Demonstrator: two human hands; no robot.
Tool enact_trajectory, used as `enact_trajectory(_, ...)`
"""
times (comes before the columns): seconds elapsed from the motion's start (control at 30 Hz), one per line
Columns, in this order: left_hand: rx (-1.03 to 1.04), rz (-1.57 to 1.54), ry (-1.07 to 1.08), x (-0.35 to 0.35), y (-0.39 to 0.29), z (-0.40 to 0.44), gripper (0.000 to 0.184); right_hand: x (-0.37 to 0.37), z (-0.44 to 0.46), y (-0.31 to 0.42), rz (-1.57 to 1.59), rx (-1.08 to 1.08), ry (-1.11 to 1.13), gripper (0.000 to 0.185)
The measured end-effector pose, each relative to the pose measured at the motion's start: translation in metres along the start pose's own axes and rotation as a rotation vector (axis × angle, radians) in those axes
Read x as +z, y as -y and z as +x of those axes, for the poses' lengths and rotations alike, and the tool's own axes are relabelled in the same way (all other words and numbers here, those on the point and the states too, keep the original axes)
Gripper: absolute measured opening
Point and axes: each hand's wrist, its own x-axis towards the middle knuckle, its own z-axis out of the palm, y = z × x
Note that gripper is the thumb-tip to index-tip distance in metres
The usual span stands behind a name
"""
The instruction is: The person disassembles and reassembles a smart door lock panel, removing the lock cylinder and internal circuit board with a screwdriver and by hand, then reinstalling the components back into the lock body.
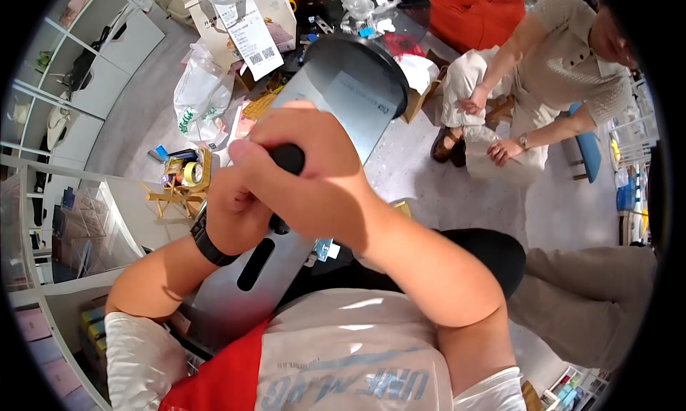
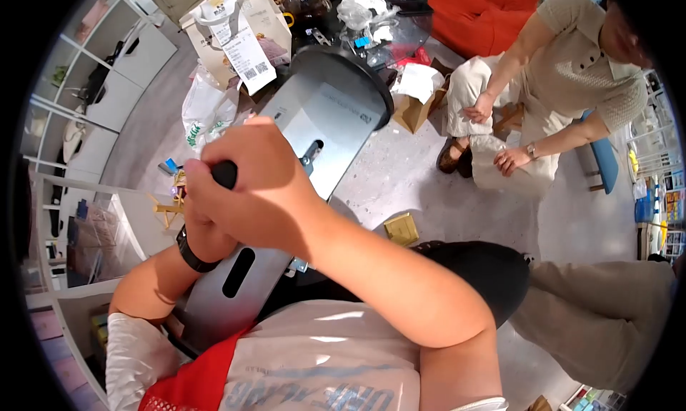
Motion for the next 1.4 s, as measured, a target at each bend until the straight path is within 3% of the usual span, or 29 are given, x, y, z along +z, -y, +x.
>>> enact_trajectory(0.1,0.007,0.186,-0.086,-0.004,0.012,-0.012,0.015,-0.001,0.01,0.0,0.163,0.151,0.241,0.03)
enact_trajectory(0.17,-0.122,0.247,-0.206,0.001,0.008,-0.014,0.016,-0.011,0.022,0.007,0.103,0.229,0.491,0.031)
enact_trajectory(0.27,-0.214,0.252,0.005,-0.021,0.017,-0.011,0.02,-0.002,0.025,-0.008,0.119,-0.059,0.341,0.027)
enact_trajectory(0.33,-0.154,0.176,0.135,-0.037,0.021,-0.005,0.022,0.014,0.016,0.001,0.113,-0.096,-0.103,0.03)
enact_trajectory(0.4,-0.136,0.252,0.123,-0.027,0.013,-0.006,0.023,0.028,0.0,0.009,0.169,-0.056,-0.326,0.032)
enact_trajectory(0.43,-0.134,0.285,0.112,-0.02,0.012,-0.008,0.023,0.034,-0.008,0.011,0.225,-0.005,-0.322,0.034)
enact_trajectory(0.5,-0.112,0.29,0.118,-0.015,0.013,-0.011,0.023,0.029,-0.012,0.012,0.214,0.051,-0.251,0.04)
enact_trajectory(0.6,-0.08,0.262,0.14,-0.014,0.019,-0.019,0.024,-0.002,0.014,0.015,0.298,0.154,0.472,0.044)
enact_trajectory(0.63,-0.07,0.246,0.15,-0.015,0.021,-0.021,0.024,-0.013,0.022,0.016,0.232,0.1,0.672,0.045)
enact_trajectory(0.73,-0.044,0.214,0.174,-0.013,0.026,-0.024,0.025,-0.02,0.033,0.014,0.289,0.197,0.746,0.041)
enact_trajectory(0.77,-0.036,0.206,0.186,-0.014,0.027,-0.025,0.025,-0.012,0.034,0.005,0.297,0.084,0.651,0.031)
enact_trajectory(0.87,-0.019,0.189,0.225,-0.018,0.031,-0.024,0.026,0.021,0.016,0.02,-0.014,-0.087,-0.101,0.023)
enact_trajectory(0.9,-0.014,0.185,0.241,-0.02,0.031,-0.023,0.026,0.029,0.011,0.02,0.04,-0.181,-0.246,0.021)
enact_trajectory(1.03,-0.001,0.194,0.291,-0.023,0.032,-0.026,0.028,0.019,0.001,0.043,0.042,0.136,0.099,0.027)
enact_trajectory(1.13,0.01,0.204,0.315,-0.025,0.031,-0.026,0.029,0.002,0.028,0.034,0.294,0.152,0.707,0.031)
enact_trajectory(1.17,0.011,0.207,0.328,-0.026,0.032,-0.027,0.029,-0.003,0.034,0.032,0.295,0.174,0.807,0.032)
enact_trajectory(1.27,0.004,0.24,0.369,-0.032,0.034,-0.029,0.031,-0.007,0.034,0.035,0.278,0.225,0.66,0.033)
enact_trajectory(1.4,0.047,0.206,0.316,-0.019,0.029,-0.031,0.029,-0.008,0.029,0.031,0.173,-0.013,0.435,0.029)
